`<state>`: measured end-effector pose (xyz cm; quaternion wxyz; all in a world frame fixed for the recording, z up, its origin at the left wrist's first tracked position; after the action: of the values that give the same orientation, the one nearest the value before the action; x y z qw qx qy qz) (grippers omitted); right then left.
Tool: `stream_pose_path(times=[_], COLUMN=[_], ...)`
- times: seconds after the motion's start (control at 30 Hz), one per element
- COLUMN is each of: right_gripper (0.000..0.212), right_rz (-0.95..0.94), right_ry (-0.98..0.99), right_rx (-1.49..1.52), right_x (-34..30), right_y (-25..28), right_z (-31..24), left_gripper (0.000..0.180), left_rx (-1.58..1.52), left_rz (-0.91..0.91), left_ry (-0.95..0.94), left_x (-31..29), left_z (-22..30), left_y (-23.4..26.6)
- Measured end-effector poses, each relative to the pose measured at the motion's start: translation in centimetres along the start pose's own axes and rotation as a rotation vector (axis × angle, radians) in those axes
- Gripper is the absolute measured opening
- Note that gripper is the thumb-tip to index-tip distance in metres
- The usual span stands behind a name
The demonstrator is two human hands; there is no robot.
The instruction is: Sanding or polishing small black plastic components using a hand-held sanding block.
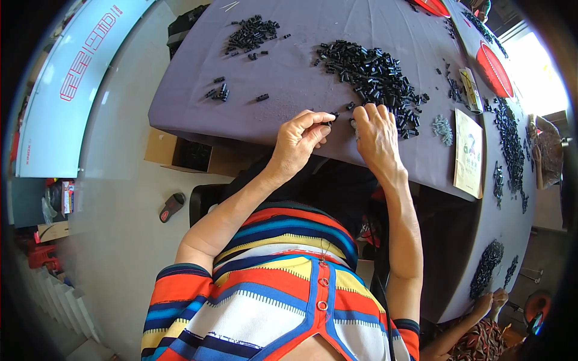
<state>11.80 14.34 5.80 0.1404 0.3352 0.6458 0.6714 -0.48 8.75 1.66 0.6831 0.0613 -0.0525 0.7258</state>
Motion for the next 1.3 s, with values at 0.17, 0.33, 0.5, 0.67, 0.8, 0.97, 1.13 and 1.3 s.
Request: stream_pose_path(times=[0.17, 0.33, 0.5, 0.67, 0.8, 0.97, 1.13, 1.3], right_gripper=[0.012, 0.028, 0.028, 0.027, 0.023, 0.02, 0.02, 0.022], right_rz=[0.032, 0.09, 0.116, 0.116, 0.109, 0.083, 0.063, 0.065], right_ry=[-0.032, -0.215, -0.217, -0.207, -0.27, -0.279, -0.266, -0.24], right_rx=[0.112, 0.785, 0.999, 1.026, 1.149, 1.133, 1.144, 1.114], right_x=[-1.0, -2.3, -2.2, -2.2, -2.4, -2.7, -2.6, -2.6], right_y=[0.4, 0.6, 0.7, 0.0, -1.0, -1.1, -1.3, -1.2], right_z=[-0.4, 0.2, -0.2, -0.4, 0.0, 0.1, -0.2, -0.5], left_gripper=[0.016, 0.012, 0.012, 0.012, 0.013, 0.014, 0.014, 0.014], left_rx=[-0.062, -0.048, -0.029, -0.061, -0.073, -0.107, -0.148, -0.187], left_rz=[0.035, 0.004, -0.018, -0.029, -0.024, -0.036, -0.038, -0.055], left_ry=[0.077, 0.072, 0.05, 0.037, 0.053, 0.035, 0.042, 0.053], left_x=[-0.1, -0.1, 0.0, 0.0, 0.0, 0.1, 0.0, 0.0], left_z=[-0.9, -0.8, -0.6, -0.4, -0.6, -0.5, -0.6, -0.5], left_y=[0.3, 0.3, 0.1, 0.0, 0.1, -0.1, -0.2, -0.2])
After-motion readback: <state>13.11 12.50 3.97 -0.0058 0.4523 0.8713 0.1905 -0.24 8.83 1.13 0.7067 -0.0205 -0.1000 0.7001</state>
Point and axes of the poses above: each hand's wrist, its own x-axis towards the middle knuckle, its own y-axis out of the back of the hand, z = x × y, the point moved 9 cm from there along x, towards the middle knuckle, and after that the axes turned 10 degrees about -z, right-handed, at the moved point
